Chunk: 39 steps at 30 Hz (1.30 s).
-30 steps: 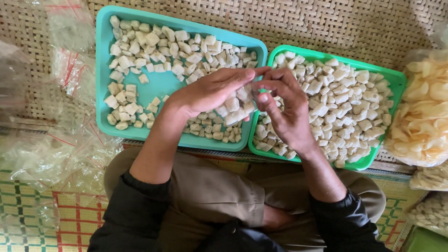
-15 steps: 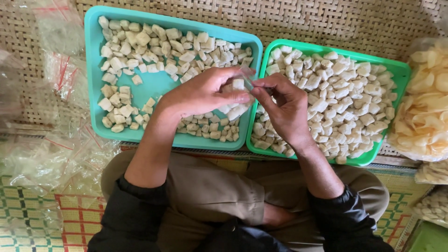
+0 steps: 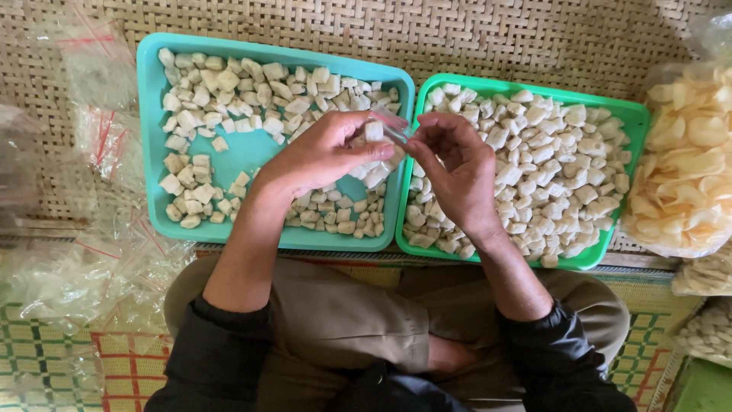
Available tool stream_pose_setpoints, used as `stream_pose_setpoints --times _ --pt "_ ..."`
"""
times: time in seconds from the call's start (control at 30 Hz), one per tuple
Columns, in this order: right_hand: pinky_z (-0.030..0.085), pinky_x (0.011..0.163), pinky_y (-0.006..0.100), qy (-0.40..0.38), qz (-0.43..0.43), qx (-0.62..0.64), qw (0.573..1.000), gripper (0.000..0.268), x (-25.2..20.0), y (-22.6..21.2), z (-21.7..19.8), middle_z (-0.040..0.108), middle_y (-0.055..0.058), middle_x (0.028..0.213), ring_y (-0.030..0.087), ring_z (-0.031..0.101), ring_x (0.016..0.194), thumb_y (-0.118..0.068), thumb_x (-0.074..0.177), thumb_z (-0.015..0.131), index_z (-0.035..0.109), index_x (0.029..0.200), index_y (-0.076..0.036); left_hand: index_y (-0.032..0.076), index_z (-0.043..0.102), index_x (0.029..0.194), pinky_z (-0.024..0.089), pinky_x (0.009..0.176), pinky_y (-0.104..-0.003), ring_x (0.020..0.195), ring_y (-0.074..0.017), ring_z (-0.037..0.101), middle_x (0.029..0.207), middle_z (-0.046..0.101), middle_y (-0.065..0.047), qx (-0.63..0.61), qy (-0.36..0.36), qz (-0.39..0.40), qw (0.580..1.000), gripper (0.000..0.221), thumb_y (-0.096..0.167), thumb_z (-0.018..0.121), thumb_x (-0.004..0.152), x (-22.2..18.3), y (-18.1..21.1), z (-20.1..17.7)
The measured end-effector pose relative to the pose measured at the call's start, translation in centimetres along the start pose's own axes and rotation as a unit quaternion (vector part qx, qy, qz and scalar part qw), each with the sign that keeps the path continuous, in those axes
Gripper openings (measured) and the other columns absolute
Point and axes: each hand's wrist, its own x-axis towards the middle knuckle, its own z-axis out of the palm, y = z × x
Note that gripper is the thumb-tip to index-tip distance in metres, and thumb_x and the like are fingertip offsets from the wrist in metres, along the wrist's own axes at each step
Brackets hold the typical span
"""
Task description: The person sits on a woven mat and repeatedly picks small white cubes from two trays, places them into small clear plastic bags, and seals the bags. The filled bags are stacked in rows on the mat. The person handles the cubes and bags by hand throughout the clip.
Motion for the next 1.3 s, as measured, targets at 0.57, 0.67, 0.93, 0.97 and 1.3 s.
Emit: stream_pose_setpoints --times 0.57,0.67,0.93,0.97,1.3 --pt "0.062 0.08 0.039 0.04 -0.002 -0.029 0.999 0.029 0.1 0.5 0.0 0.068 0.019 0.093 0.023 0.068 0.085 0.004 0.097 0.076 0.062 0.123 0.007 0.007 0.068 0.096 0.041 0.062 -0.029 0.062 -0.0108 0.039 0.074 0.046 -0.001 -0.055 0.089 0.058 0.993 0.017 0.023 0.069 0.102 0.9 -0.7 1.1" --pt "0.061 0.079 0.035 0.042 0.014 -0.029 0.999 0.024 0.1 0.3 0.6 0.069 0.016 0.092 0.02 0.068 0.086 0.0 0.096 0.078 0.066 0.116 0.006 0.01 0.064 0.086 0.04 0.066 -0.031 0.062 -0.0109 0.038 0.071 0.041 0.001 -0.033 0.109 0.096 0.989 0.022 0.024 0.068 0.103 0.9 -1.1 1.3" --pt "0.06 0.076 0.032 0.055 0.004 -0.038 0.998 0.012 0.5 -0.5 0.4 0.071 0.014 0.085 0.017 0.066 0.08 0.0 0.095 0.08 0.073 0.103 0.005 0.01 0.066 0.085 0.043 0.071 -0.034 0.059 -0.0108 0.03 0.065 0.034 0.004 -0.002 0.067 0.139 0.988 0.03 0.026 0.056 0.108 0.2 0.2 0.8" --pt "0.059 0.075 0.031 0.051 -0.004 -0.047 0.998 0.012 0.6 -0.5 0.4 0.071 0.014 0.086 0.017 0.067 0.08 0.0 0.094 0.08 0.073 0.102 0.004 0.01 0.064 0.083 0.041 0.069 -0.034 0.059 -0.0115 0.033 0.065 0.034 0.004 0.013 0.069 0.131 0.989 0.033 0.027 0.054 0.109 -0.2 0.1 0.8" --pt "0.057 0.075 0.028 0.035 0.061 -0.049 0.996 0.011 0.4 0.0 0.0 0.072 0.01 0.087 0.015 0.066 0.083 -0.008 0.096 0.079 0.075 0.102 0.001 0.0 0.072 0.101 0.037 0.057 -0.027 0.058 -0.0092 0.039 0.067 0.044 0.001 -0.005 0.076 0.074 0.994 0.026 0.021 0.057 0.108 0.1 -0.9 1.0"
